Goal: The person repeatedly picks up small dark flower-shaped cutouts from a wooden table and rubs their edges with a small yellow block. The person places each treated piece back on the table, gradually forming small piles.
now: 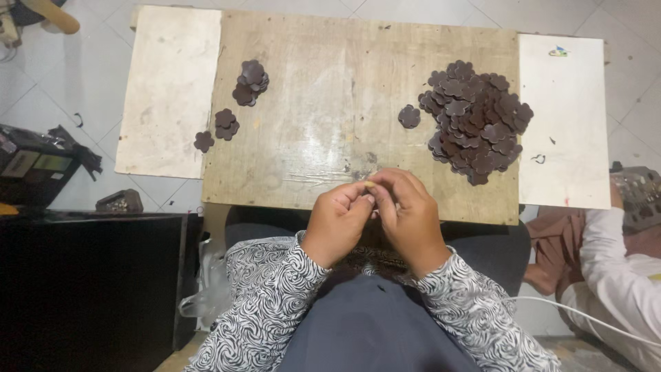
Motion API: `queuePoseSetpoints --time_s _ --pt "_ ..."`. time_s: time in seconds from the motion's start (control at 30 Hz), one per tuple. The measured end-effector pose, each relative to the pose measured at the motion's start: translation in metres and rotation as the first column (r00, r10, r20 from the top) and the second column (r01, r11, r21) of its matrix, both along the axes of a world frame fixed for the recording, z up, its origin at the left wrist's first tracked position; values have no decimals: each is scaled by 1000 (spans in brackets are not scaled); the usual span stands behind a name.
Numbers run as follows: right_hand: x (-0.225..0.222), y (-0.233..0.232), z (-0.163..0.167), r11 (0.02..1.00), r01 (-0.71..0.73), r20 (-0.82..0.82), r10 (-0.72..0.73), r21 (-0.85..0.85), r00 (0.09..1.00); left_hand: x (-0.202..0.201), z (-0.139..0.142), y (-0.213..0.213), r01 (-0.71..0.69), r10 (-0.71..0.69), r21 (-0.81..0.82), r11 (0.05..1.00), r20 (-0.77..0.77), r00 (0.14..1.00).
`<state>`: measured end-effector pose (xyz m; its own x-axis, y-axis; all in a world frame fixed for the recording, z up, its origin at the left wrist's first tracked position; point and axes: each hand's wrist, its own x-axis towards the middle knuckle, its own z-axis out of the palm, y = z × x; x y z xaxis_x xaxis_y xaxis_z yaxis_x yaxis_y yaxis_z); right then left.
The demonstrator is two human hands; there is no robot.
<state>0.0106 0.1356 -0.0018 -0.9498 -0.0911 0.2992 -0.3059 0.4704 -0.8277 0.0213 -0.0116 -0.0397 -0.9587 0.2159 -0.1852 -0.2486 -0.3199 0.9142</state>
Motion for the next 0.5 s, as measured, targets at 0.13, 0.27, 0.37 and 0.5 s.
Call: queuePoseSetpoints --time_s 0.13,0.27,0.37,0.5 --pt "-11 2 -8 987 104 207 -77 -123 975 1 2 4 -1 1 -95 995 -4 1000" --pt "-11 11 -8 952 33 148 13 -304 989 -4 -1 0 19 -21 20 1000 59 998" --pt "-3 10 -9 999 -17 -66 14 -38 998 -3 -2 1 33 -34 12 999 38 999" --pt "-8 9 -14 994 102 220 -89 -47 971 0 3 8 41 -39 -35 999 37 999"
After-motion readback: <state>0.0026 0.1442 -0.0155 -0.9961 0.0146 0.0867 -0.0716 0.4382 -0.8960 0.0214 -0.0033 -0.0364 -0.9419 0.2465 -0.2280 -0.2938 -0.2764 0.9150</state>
